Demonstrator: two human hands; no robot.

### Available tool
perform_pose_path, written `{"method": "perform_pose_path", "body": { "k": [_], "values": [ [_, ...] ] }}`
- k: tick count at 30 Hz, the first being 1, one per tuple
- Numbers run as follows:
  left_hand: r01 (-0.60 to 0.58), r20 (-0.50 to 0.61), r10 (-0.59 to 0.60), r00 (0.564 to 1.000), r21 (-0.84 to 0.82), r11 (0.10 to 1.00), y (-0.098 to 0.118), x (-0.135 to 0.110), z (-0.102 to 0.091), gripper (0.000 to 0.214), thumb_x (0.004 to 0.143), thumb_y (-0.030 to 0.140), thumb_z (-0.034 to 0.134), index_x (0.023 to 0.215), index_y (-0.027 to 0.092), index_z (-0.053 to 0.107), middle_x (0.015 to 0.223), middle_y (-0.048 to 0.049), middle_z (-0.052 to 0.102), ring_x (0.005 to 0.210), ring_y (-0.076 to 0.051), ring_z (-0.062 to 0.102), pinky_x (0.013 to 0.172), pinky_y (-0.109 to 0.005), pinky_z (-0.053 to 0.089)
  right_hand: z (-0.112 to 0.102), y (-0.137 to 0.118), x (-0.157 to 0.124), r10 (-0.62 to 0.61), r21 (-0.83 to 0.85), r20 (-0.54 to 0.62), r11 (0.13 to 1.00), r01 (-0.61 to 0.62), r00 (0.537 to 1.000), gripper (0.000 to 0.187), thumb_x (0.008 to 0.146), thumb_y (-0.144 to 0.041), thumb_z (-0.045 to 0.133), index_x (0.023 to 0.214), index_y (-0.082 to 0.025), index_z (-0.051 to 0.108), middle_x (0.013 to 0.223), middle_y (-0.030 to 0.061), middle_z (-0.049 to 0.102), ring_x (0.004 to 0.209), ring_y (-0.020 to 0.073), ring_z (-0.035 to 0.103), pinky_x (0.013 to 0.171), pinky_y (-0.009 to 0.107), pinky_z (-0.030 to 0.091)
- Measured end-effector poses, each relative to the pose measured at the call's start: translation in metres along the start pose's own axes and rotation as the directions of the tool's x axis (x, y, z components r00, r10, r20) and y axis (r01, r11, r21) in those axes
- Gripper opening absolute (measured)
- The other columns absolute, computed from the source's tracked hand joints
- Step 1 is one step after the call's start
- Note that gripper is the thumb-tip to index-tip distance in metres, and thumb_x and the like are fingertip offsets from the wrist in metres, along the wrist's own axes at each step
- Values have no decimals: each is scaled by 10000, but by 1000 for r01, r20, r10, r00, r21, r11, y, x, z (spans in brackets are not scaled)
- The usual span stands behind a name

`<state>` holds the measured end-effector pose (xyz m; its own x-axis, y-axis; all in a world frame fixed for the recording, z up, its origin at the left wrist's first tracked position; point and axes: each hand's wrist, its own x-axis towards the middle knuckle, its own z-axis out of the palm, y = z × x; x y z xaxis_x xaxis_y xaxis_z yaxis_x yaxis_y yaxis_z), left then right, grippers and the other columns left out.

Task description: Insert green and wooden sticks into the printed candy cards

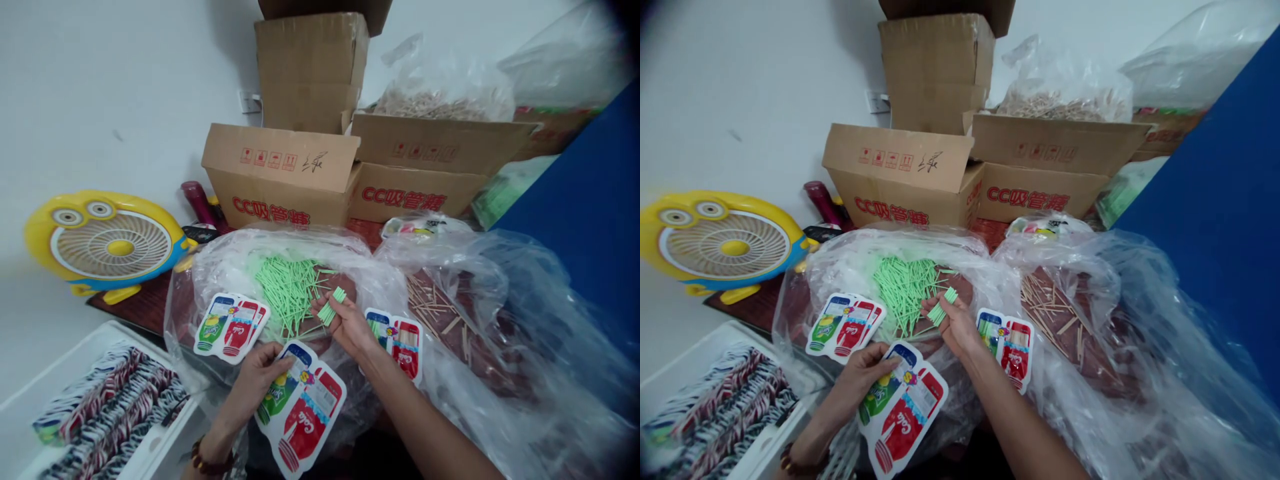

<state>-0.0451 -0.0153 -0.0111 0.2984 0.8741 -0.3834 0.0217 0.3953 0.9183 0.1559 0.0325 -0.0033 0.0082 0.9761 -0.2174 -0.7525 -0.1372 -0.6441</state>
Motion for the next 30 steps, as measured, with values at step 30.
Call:
{"method": "perform_pose_path", "body": {
  "k": [30],
  "values": [
    [-292,243,244,939,188,938,19,-1,50,277,828,383,621,691,149,677,650,0,540,610,-119,428,563,-217,347,-2,-39,-70,-305,-91,8,948,304,952,111,867,-327,583,914,-228,567,762,-19,584,743,144,598,782,302,488]
  ]
}}
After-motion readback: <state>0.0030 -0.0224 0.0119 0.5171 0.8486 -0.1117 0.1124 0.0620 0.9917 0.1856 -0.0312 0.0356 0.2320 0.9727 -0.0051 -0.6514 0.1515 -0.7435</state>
